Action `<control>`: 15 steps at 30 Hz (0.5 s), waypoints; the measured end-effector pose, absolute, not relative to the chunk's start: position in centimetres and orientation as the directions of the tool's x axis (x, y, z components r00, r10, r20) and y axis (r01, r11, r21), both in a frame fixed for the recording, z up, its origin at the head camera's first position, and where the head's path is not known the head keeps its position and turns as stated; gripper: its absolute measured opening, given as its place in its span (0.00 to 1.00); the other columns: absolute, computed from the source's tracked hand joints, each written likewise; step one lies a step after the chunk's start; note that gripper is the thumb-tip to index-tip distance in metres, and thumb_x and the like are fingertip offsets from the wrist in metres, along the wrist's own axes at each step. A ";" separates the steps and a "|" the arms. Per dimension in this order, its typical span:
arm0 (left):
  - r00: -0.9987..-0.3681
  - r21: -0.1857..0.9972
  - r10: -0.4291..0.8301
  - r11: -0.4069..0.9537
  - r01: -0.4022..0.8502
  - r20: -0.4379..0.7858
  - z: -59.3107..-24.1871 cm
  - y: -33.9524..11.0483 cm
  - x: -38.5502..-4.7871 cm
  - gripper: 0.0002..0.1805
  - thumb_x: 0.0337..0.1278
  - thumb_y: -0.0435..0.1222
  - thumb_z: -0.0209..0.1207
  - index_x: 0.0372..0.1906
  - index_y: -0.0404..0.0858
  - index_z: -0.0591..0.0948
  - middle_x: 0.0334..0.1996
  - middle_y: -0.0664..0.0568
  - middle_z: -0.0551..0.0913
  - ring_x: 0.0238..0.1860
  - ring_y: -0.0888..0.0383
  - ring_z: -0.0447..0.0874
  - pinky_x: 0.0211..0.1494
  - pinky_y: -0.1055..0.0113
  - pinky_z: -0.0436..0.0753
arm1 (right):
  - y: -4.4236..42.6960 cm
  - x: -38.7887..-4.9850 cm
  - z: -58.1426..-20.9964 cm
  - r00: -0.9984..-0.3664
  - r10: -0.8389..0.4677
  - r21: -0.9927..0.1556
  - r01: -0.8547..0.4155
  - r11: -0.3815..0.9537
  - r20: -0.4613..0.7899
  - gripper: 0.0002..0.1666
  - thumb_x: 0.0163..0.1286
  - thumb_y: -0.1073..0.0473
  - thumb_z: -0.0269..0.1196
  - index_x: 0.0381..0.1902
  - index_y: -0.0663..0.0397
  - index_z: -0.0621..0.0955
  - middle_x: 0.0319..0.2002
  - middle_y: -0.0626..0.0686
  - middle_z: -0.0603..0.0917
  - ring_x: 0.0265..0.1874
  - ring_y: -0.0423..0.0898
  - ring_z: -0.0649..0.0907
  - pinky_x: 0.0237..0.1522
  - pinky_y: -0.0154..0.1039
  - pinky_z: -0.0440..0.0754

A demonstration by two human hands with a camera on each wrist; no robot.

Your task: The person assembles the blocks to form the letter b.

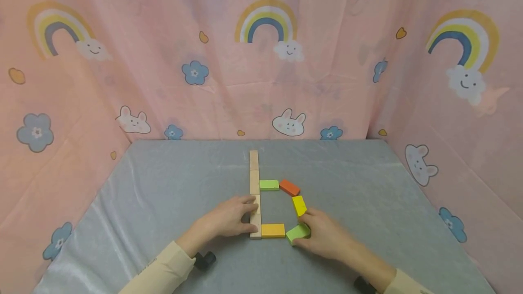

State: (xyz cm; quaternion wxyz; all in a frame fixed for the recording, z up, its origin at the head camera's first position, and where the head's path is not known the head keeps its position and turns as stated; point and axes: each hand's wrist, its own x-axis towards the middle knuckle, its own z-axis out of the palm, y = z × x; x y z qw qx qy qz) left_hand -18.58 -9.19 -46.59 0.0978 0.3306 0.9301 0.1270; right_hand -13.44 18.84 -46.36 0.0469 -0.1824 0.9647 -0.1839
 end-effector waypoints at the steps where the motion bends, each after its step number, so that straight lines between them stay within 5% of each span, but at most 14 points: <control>1: -0.763 0.298 0.639 0.750 0.591 -0.095 -46.6 -9.2 -18.6 0.35 0.61 0.54 0.68 0.68 0.39 0.78 0.72 0.46 0.72 0.70 0.45 0.71 0.69 0.51 0.74 | 18.8 -13.4 -46.4 -0.928 -0.371 -0.370 -0.337 0.866 -0.024 0.30 0.50 0.42 0.80 0.44 0.55 0.87 0.35 0.43 0.77 0.30 0.39 0.72 0.31 0.36 0.73; 15: -0.770 0.296 0.629 0.759 0.581 -0.102 -46.8 -9.2 -18.7 0.35 0.61 0.55 0.67 0.69 0.41 0.78 0.72 0.47 0.71 0.70 0.45 0.71 0.68 0.50 0.74 | 18.7 -13.6 -46.2 -0.929 -0.371 -0.351 -0.349 0.869 0.005 0.26 0.50 0.51 0.80 0.46 0.56 0.87 0.39 0.45 0.79 0.35 0.40 0.74 0.39 0.42 0.79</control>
